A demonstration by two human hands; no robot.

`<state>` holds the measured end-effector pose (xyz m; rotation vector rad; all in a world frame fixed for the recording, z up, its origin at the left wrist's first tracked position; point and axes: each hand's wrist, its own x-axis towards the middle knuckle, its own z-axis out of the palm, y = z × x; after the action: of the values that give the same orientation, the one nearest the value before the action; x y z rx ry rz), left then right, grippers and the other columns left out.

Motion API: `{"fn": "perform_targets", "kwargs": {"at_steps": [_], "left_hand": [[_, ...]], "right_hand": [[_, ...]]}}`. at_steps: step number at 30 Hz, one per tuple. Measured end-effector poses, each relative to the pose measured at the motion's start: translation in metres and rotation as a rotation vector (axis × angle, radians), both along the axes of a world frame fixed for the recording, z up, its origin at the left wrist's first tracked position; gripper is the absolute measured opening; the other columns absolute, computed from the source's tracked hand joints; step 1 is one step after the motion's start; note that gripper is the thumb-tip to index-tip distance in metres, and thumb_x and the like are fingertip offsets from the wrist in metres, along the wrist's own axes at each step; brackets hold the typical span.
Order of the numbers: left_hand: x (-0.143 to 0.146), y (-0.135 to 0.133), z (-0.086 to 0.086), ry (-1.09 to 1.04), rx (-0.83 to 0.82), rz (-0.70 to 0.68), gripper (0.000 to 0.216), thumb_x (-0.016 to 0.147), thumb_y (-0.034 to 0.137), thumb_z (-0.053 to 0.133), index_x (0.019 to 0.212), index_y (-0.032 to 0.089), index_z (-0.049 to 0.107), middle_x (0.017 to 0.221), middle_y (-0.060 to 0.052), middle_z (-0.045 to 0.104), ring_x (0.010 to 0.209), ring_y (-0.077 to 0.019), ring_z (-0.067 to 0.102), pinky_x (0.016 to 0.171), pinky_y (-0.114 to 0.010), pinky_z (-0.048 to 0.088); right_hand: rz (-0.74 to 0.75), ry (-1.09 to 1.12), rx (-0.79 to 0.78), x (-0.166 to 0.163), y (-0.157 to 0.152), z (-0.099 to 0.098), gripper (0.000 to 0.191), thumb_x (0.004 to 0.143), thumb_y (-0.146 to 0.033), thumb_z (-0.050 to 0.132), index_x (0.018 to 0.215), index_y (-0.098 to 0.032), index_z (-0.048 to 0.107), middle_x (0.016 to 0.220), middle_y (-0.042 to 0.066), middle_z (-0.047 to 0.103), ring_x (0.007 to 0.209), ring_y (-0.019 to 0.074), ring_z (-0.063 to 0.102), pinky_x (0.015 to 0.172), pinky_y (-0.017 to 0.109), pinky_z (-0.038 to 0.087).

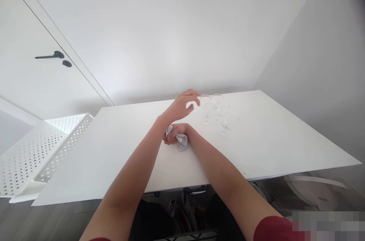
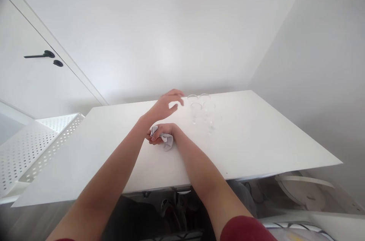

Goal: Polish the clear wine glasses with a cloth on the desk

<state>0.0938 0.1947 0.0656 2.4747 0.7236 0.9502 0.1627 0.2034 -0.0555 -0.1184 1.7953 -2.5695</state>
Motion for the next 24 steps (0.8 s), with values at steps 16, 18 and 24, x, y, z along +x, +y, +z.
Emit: {"fn": "perform_targets", "kwargs": {"at_steps": [16, 18, 24], "left_hand": [[0.088, 0.057, 0.046, 0.631, -0.083, -0.408, 0.063, 0.075, 0.011, 0.054, 0.135, 0.031, 0.061, 0.152, -0.003, 0.056, 0.133, -0.0273, 0.053, 0.097, -0.038, 0.05], [0.091, 0.06, 0.042, 0.638, -0.082, -0.431, 0.058, 0.074, 0.011, 0.054, 0.129, 0.029, 0.064, 0.149, -0.004, 0.057, 0.13, -0.0274, 0.055, 0.092, -0.038, 0.051], [0.099, 0.058, 0.035, 0.716, -0.062, -0.386, 0.049, 0.07, 0.01, 0.054, 0.113, 0.027, 0.071, 0.152, -0.006, 0.051, 0.105, -0.024, 0.062, 0.082, -0.039, 0.051]], "right_hand": [[-0.053, 0.033, -0.018, 0.002, -0.013, 0.02, 0.033, 0.078, -0.027, 0.079, 0.07, -0.02, 0.048, 0.062, -0.006, 0.039, 0.054, 0.0091, 0.032, 0.054, 0.026, 0.028], [-0.06, 0.0, 0.005, 0.002, -0.012, 0.021, 0.032, 0.077, -0.028, 0.078, 0.069, -0.02, 0.048, 0.061, -0.005, 0.039, 0.054, 0.0097, 0.032, 0.054, 0.027, 0.029], [-0.113, -0.033, 0.008, 0.002, -0.013, 0.017, 0.031, 0.075, -0.028, 0.081, 0.073, -0.02, 0.052, 0.068, -0.003, 0.043, 0.057, 0.0096, 0.035, 0.054, 0.027, 0.029]]}}
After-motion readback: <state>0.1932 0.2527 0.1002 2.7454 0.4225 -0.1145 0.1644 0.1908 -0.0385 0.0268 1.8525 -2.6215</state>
